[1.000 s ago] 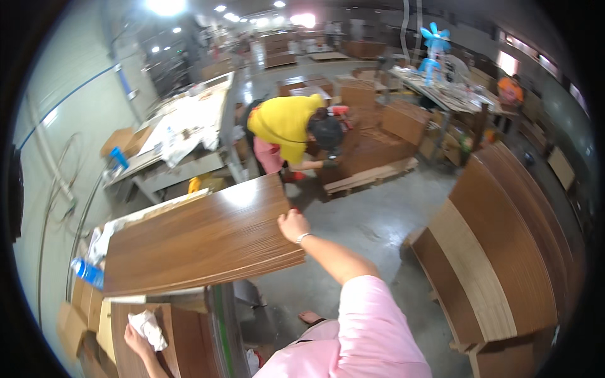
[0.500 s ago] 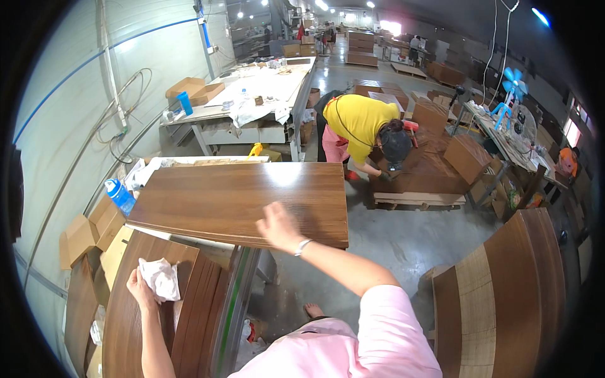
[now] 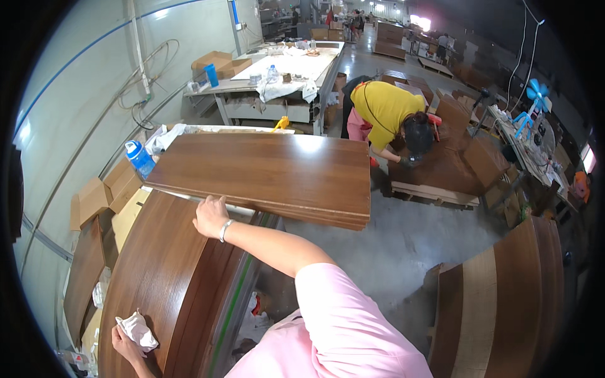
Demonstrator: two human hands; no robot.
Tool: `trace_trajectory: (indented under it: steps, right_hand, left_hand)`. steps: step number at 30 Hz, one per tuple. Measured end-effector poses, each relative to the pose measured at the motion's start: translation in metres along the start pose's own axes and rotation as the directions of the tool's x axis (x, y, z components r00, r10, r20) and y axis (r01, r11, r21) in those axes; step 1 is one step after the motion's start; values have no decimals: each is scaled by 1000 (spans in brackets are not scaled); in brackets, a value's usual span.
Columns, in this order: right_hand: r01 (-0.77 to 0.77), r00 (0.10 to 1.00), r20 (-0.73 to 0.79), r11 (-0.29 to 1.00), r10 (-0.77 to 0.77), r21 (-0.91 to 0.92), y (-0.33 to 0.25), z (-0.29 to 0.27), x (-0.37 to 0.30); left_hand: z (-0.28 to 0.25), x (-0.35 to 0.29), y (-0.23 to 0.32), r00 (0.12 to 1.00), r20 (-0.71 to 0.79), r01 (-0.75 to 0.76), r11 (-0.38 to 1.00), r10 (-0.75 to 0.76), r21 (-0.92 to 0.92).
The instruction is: The person smooths the edges and surfaces of wooden panels using a scraper, wipes them down with a cloth, and stacks the panels together.
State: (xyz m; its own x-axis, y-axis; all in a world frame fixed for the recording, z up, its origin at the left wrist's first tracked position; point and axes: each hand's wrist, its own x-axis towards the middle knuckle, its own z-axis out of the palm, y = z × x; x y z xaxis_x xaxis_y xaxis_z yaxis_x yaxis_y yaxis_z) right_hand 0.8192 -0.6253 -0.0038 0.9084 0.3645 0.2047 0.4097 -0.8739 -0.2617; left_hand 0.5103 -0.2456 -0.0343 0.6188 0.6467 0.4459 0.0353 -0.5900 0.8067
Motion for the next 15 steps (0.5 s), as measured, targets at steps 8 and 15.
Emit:
trace_trajectory:
  steps: [8,15]
  right_hand:
    - [-155,977,-118,971,179,183,-1,26,13]
    - [-171,978,-94,971,188,166,-22,25,11]
  left_hand:
    - [-1,-7,-12,956,242,-222,945,163,239]
    - [-20,-12,-21,977,214,-35,998,22,56]
